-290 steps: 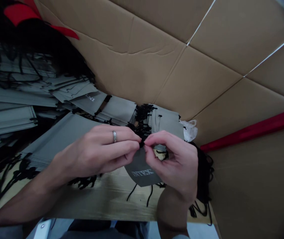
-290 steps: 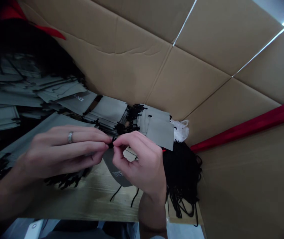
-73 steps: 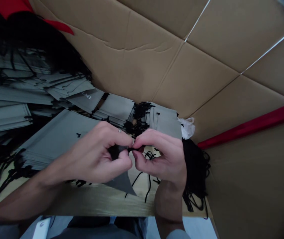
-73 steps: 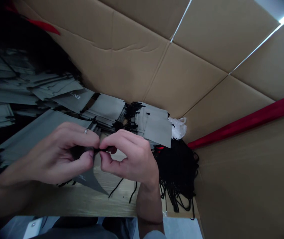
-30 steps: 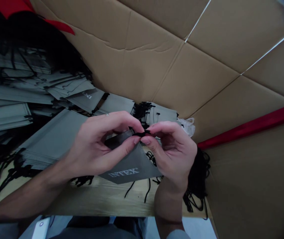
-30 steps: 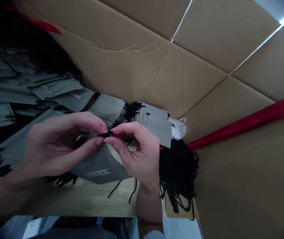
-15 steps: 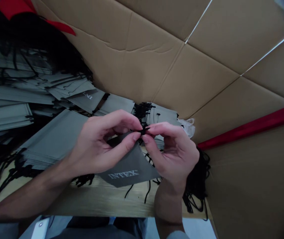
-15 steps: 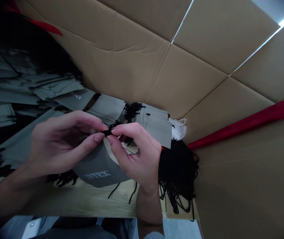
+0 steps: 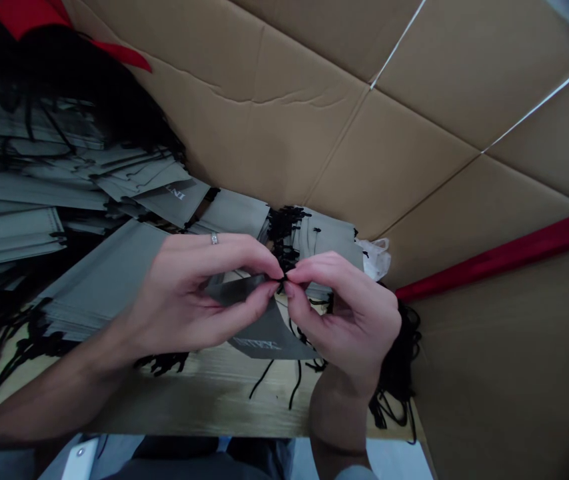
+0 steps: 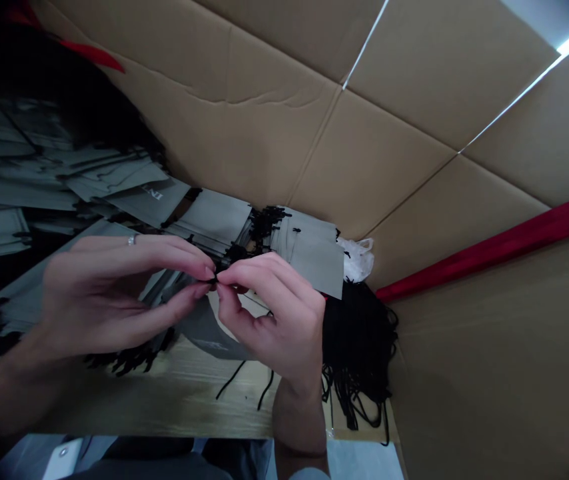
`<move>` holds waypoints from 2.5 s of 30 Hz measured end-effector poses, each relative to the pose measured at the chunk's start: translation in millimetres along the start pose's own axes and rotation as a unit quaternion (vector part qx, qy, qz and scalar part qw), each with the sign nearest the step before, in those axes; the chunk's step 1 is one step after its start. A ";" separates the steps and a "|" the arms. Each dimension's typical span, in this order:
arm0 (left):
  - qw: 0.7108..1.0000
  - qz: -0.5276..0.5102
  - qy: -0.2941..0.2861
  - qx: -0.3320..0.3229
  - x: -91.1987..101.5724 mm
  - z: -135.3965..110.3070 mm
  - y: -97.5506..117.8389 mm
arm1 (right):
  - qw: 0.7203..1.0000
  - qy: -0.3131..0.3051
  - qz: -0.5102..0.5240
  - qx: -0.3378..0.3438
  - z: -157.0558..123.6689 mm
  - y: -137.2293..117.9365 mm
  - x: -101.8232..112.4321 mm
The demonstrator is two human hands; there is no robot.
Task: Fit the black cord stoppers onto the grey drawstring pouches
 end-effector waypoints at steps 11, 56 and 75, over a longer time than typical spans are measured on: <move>0.995 0.088 -0.003 -0.055 4.9 -1.1 2.1 | 0.999 -0.036 0.007 0.013 -0.8 -5.4 2.5; 0.956 -0.093 -0.220 0.169 0.6 8.6 -12.4 | 0.995 -0.091 0.019 -0.027 -5.6 16.2 15.1; 0.947 -0.167 0.044 0.271 -37.8 9.3 -34.3 | 0.990 -0.103 -0.093 -0.006 -6.1 -6.1 -22.3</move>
Point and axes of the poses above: each hand's wrist, its own z-axis towards the middle knuckle, its own x-axis out of the back of the hand, y = z × x, the point moved 2 cm from there along z, towards the middle knuckle, and after that the axes turned 11 degrees about -y, right-handed, at the moved point
